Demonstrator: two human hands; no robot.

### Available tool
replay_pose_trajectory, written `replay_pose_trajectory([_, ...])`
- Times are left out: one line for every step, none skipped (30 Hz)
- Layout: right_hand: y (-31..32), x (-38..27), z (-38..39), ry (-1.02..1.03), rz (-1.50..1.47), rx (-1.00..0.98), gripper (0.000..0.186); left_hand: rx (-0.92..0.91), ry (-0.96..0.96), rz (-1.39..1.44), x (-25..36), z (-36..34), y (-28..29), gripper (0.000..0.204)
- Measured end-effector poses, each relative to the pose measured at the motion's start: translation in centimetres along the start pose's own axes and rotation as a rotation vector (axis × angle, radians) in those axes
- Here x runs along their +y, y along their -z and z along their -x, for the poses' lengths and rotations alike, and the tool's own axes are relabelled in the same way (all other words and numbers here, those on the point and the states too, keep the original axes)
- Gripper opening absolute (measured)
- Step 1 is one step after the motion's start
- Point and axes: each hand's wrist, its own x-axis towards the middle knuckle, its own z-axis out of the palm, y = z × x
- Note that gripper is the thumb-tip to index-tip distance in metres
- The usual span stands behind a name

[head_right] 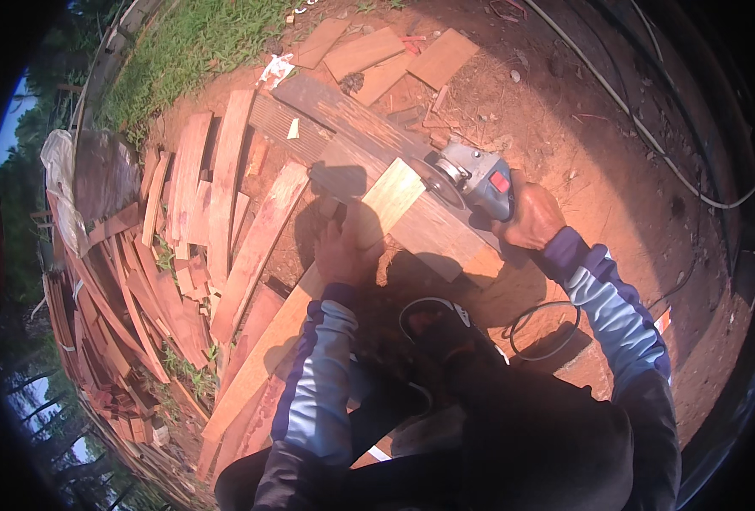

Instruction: The person measures a wooden plank with a ruler and pencil, then uses an angle grinder to cut the plank. After cutting, the person carries the plank to a wooden structure and positions it for installation.

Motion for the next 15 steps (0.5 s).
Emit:
replay_pose_trajectory([0.05, -0.08, 0.01, -0.003, 0.001, -0.006, 0.055, -0.005, 0.004, 0.0, 0.01, 0.01, -0.03, 0.095])
replay_pose_trajectory([0.12, -0.18, 0.01, -0.006, 0.002, -0.012, 0.055, -0.011, 0.007, 0.0, 0.0, 0.01, -0.07, 0.095])
replay_pose_trajectory([0.24, -0.35, -0.02, -0.016, 0.005, -0.022, 0.056, -0.016, 0.011, 0.0, -0.02, 0.01, -0.09, 0.096])
replay_pose_trajectory([0.39, -0.58, -0.06, -0.026, 0.009, -0.032, 0.056, -0.02, 0.011, -0.003, -0.11, 0.03, -0.15, 0.096])
replay_pose_trajectory([0.47, -0.75, -0.08, -0.036, 0.012, -0.042, 0.056, -0.025, 0.012, -0.006, -0.21, 0.05, -0.21, 0.096])
replay_pose_trajectory([0.49, -0.84, -0.08, -0.039, 0.011, -0.042, 0.057, -0.03, 0.012, -0.01, -0.29, 0.09, -0.27, 0.096])
replay_pose_trajectory([0.53, -0.9, -0.07, -0.042, 0.011, -0.04, 0.057, -0.024, 0.011, -0.01, -0.28, 0.07, -0.31, 0.096])
replay_pose_trajectory([0.56, -0.91, -0.06, -0.045, 0.01, -0.039, 0.057, -0.018, 0.01, -0.011, -0.23, 0.07, -0.36, 0.096])
replay_pose_trajectory([0.57, -0.88, -0.08, -0.054, 0.009, -0.041, 0.06, -0.012, 0.009, -0.012, -0.18, 0.06, -0.42, 0.096])
replay_pose_trajectory([0.57, -0.85, -0.12, -0.062, 0.007, -0.043, 0.063, -0.009, 0.008, -0.011, -0.16, 0.06, -0.47, 0.096])
replay_pose_trajectory([0.59, -0.83, -0.14, -0.07, 0.005, -0.045, 0.067, -0.005, 0.008, -0.009, -0.15, 0.05, -0.52, 0.096])
replay_pose_trajectory([0.66, -0.88, -0.14, -0.063, 0.012, -0.041, 0.063, -0.001, 0.008, -0.007, -0.13, 0.04, -0.57, 0.095])
replay_pose_trajectory([0.69, -0.97, -0.16, -0.055, 0.019, -0.039, 0.06, -0.003, 0.009, -0.008, -0.09, 0.01, -0.51, 0.095])
replay_pose_trajectory([0.7, -1.02, -0.18, -0.047, 0.026, -0.038, 0.057, -0.005, 0.011, -0.007, -0.04, -0.01, -0.45, 0.095])
replay_pose_trajectory([0.61, -0.89, -0.21, -0.036, 0.026, -0.028, 0.056, -0.006, 0.013, -0.007, 0.0, -0.03, -0.39, 0.095])
